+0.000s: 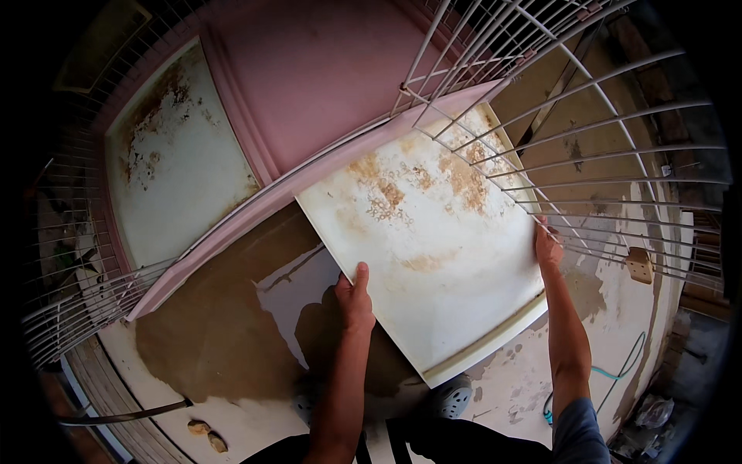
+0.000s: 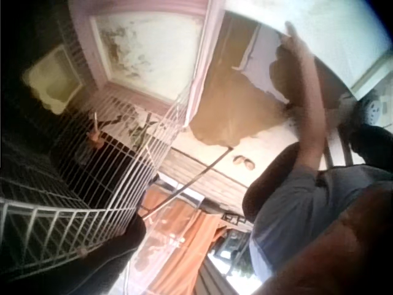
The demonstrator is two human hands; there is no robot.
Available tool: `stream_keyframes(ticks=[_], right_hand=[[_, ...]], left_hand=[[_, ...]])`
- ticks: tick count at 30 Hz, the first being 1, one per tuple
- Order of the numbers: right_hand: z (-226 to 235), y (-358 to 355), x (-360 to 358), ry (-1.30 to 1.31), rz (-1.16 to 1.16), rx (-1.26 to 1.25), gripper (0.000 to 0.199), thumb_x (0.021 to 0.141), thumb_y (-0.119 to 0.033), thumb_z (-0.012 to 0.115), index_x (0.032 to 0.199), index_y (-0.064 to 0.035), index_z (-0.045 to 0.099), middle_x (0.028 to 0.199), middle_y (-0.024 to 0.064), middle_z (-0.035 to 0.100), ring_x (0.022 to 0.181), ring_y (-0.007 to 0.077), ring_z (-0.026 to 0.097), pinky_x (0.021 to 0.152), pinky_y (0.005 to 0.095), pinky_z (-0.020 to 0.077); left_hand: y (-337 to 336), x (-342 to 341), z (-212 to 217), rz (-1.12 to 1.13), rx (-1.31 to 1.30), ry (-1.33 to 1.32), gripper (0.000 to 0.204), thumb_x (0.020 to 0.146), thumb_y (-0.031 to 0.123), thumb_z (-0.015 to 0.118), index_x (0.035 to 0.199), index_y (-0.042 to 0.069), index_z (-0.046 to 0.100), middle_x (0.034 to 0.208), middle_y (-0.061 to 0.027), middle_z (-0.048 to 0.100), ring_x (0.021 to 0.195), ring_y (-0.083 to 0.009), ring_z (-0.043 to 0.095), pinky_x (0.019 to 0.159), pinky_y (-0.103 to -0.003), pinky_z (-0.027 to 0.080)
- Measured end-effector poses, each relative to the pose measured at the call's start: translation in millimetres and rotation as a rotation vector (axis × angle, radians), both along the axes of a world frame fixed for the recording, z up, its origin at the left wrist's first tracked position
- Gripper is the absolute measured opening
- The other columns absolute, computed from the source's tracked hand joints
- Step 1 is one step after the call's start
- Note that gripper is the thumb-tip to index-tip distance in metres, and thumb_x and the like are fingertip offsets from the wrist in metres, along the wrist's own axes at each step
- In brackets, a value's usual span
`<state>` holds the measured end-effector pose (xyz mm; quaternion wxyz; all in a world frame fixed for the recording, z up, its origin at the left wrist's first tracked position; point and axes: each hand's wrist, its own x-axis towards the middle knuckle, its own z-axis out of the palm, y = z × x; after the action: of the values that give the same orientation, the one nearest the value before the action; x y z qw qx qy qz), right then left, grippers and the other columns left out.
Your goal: The person picks up two white trays and slides them into the bottom of a pink pet cage, then picks up two pink plastic floor grates and places them inside the cage, and finally reaches into the cage to place a bowl and a piece of fruit.
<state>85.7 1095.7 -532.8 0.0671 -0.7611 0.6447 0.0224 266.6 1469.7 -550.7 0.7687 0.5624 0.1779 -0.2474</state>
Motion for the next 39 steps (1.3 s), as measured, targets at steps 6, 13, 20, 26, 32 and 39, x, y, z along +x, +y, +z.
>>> stream_keyframes(ticks=[6, 13, 20, 26, 32, 39], right_hand=[[-7.0, -26.8, -5.5, -0.149, -0.017, 0.198, 0.074, 0.087, -0.068, 0.035, 0.095, -0.0011, 0.066, 0.095, 0.0204, 0.065, 0.09, 0.0384, 0.062, 0.077, 0.0444, 0.0473], [-64.6, -58.8, -46.6, -0.271, 0.123, 0.042, 0.054, 0.092, -0.052, 0.045, 0.087, -0.0018, 0.063, 0.067, 0.0057, 0.058, 0.066, 0.0198, 0.056, 0.061, 0.0324, 0.0425], [-32.8, -20.6, -32.1, -0.379, 0.057, 0.276, 0.063, 0.091, -0.056, 0.042, 0.1, 0.0041, 0.06, 0.084, 0.0134, 0.059, 0.081, 0.0268, 0.055, 0.074, 0.0348, 0.0433], [10.6, 20.5, -7.9, -0.17, 0.16, 0.013, 0.064, 0.092, -0.056, 0.036, 0.098, 0.0016, 0.065, 0.088, 0.0274, 0.063, 0.089, 0.0423, 0.061, 0.074, 0.0447, 0.0478], [31.5, 8.9, 19.7, -0.001, 0.041, -0.066, 0.063, 0.088, -0.062, 0.041, 0.074, -0.0066, 0.068, 0.074, 0.0215, 0.064, 0.077, 0.0405, 0.063, 0.068, 0.047, 0.0495], [-18.6, -27.6, 39.7, -0.244, 0.289, 0.111, 0.037, 0.09, -0.039, 0.047, 0.105, -0.0067, 0.057, 0.086, 0.0204, 0.061, 0.075, 0.0401, 0.059, 0.07, 0.0469, 0.0471]], left_hand=[[-10.9, -19.8, 20.8, 0.01, 0.082, -0.085, 0.038, 0.09, 0.026, 0.059, 0.112, -0.005, 0.055, 0.102, -0.0068, 0.061, 0.091, -0.0119, 0.053, 0.081, -0.027, 0.043], [-5.4, -13.0, 24.9, -0.133, 0.163, -0.018, 0.036, 0.092, 0.027, 0.057, 0.11, -0.004, 0.056, 0.098, -0.0055, 0.061, 0.086, -0.0104, 0.051, 0.077, -0.026, 0.043], [3.4, 16.2, 15.1, -0.086, 0.063, -0.117, 0.034, 0.091, 0.026, 0.058, 0.109, -0.003, 0.058, 0.096, -0.0033, 0.061, 0.085, -0.0101, 0.051, 0.077, -0.026, 0.042], [15.7, 33.0, -8.6, -0.07, -0.024, -0.009, 0.033, 0.089, 0.023, 0.062, 0.111, -0.002, 0.058, 0.1, -0.0026, 0.061, 0.087, -0.0098, 0.053, 0.079, -0.026, 0.043], [5.3, 21.4, -11.7, -0.029, 0.032, -0.059, 0.039, 0.087, 0.023, 0.064, 0.115, -0.001, 0.054, 0.11, -0.0068, 0.059, 0.096, -0.0155, 0.056, 0.083, -0.03, 0.045], [-18.8, 78.0, 31.3, -0.057, 0.016, 0.214, 0.04, 0.084, 0.016, 0.066, 0.117, 0.0, 0.051, 0.111, -0.0115, 0.059, 0.099, -0.0256, 0.059, 0.083, -0.041, 0.051]])
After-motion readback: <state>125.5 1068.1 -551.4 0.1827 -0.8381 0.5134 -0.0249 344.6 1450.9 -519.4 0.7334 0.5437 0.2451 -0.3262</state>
